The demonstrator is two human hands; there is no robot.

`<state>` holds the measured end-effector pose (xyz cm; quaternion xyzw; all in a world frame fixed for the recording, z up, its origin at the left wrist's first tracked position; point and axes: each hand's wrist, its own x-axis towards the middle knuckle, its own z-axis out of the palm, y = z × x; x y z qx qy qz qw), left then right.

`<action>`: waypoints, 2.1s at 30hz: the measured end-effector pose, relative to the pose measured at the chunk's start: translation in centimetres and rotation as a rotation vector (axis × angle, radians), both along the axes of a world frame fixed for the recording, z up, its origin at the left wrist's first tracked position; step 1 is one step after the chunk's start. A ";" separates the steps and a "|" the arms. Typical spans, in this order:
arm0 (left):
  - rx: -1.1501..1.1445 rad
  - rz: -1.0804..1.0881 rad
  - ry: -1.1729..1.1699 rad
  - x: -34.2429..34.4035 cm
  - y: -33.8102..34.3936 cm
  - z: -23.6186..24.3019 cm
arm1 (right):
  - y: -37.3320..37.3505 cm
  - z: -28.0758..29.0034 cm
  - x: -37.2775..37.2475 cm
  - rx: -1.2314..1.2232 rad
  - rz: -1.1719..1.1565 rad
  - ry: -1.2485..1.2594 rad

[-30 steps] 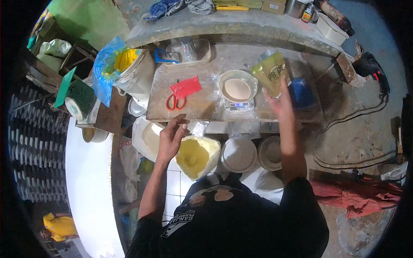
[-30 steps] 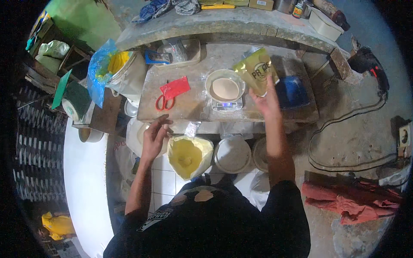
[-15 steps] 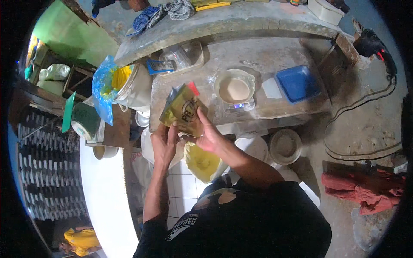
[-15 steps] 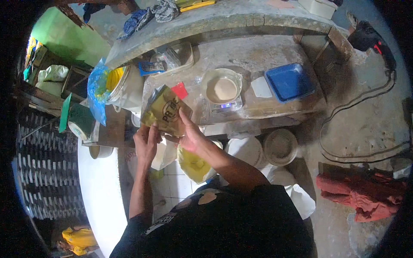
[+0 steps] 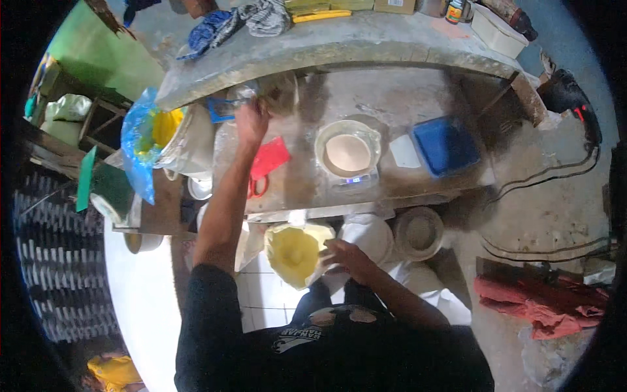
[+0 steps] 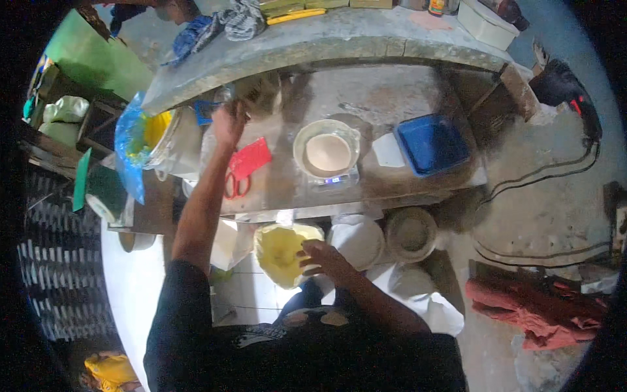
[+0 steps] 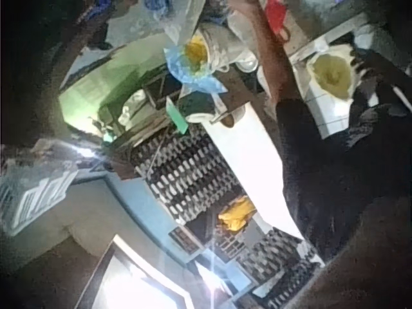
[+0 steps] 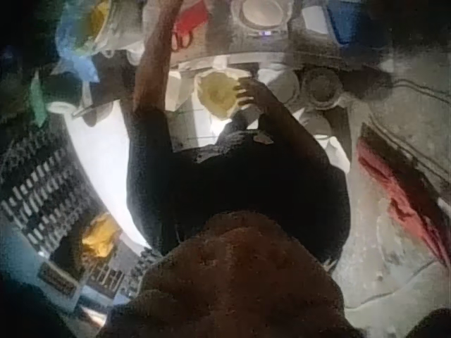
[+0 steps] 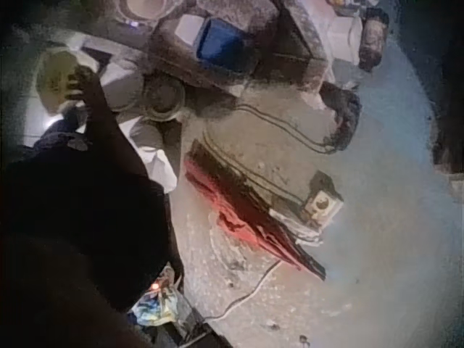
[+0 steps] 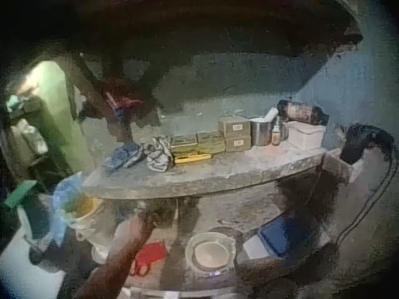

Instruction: The person scoops flour from a bag into a bowl, weighs several distinct ingredient packets on a digital scale, and adds the bowl contents and a large bag of yellow powder into a commercial dough mixer.

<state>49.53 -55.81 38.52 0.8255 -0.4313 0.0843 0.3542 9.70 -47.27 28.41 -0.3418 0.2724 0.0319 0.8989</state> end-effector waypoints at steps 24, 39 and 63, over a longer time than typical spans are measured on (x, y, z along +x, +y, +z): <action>-0.258 -0.035 0.344 -17.0 9.6 -8.5 | -2.3 -2.1 -5.8 -0.242 -0.221 0.174; 0.081 -0.481 0.606 -19.4 12.0 -10.7 | -0.5 -1.1 -6.9 -0.285 -0.254 0.163; -0.605 -0.036 0.778 -8.3 11.8 -4.3 | 0.1 -2.9 -8.6 -0.339 -0.271 0.185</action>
